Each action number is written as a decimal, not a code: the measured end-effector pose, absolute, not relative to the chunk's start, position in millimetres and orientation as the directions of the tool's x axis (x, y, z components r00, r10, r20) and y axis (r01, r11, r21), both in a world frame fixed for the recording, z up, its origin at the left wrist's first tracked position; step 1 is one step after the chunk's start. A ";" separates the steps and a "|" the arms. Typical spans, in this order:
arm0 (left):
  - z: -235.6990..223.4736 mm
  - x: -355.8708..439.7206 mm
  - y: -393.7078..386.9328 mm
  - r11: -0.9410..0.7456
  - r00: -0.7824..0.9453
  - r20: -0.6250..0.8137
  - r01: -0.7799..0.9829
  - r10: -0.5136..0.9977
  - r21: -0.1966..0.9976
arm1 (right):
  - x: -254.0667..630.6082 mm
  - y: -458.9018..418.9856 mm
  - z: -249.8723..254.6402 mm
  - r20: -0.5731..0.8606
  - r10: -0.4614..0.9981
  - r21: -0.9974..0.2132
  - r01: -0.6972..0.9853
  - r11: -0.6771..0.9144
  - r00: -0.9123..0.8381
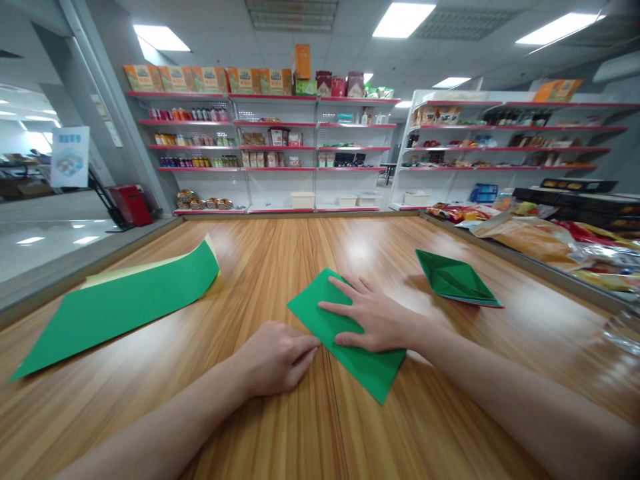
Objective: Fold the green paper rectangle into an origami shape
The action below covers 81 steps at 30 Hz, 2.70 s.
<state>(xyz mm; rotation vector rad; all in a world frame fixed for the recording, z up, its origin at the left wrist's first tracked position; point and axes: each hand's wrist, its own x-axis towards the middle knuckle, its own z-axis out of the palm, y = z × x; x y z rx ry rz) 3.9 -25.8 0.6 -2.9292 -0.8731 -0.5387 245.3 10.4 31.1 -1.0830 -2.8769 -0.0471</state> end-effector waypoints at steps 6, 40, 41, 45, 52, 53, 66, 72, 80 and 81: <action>0.5 4.3 -26.2 -0.847 0.783 0.348 0.527 0.515 0.068 | 246.1 11.3 30.0 0.071 0.643 0.006 0.645 0.764 -0.763; 2.7 4.8 -25.4 -0.845 0.794 0.328 0.534 0.511 0.024 | 246.3 12.1 30.0 0.059 0.627 0.004 0.628 0.778 -0.777; 2.7 4.6 -25.1 -0.845 0.794 0.329 0.534 0.511 0.023 | 246.3 12.1 30.2 0.058 0.626 0.004 0.627 0.779 -0.778; 2.1 3.4 -25.4 -0.841 0.791 0.324 0.540 0.519 0.028 | 246.2 12.0 30.1 0.060 0.626 0.006 0.627 0.779 -0.778; 0.7 3.6 -25.1 -0.843 0.790 0.328 0.537 0.519 0.038 | 246.8 11.9 30.0 0.054 0.625 0.001 0.626 0.780 -0.779; 0.6 3.5 -25.0 -0.841 0.789 0.326 0.539 0.520 0.038 | 246.8 11.7 30.2 0.055 0.625 0.001 0.626 0.780 -0.779; 0.0 4.6 -24.4 -0.839 0.788 0.326 0.543 0.522 0.030 | 246.1 11.2 31.0 0.051 0.624 0.004 0.625 0.781 -0.780; 0.0 3.4 -24.3 -0.842 0.783 0.343 0.537 0.519 0.047 | 246.1 10.9 30.3 0.062 0.627 -0.005 0.628 0.778 -0.776; 0.0 3.7 -24.7 -0.854 0.787 0.365 0.518 0.497 0.048 | 245.5 10.7 31.9 0.052 0.624 0.003 0.625 0.781 -0.780; -0.2 3.9 -24.4 -0.855 0.787 0.369 0.516 0.495 0.048 | 245.5 10.7 31.8 0.052 0.623 0.003 0.624 0.781 -0.780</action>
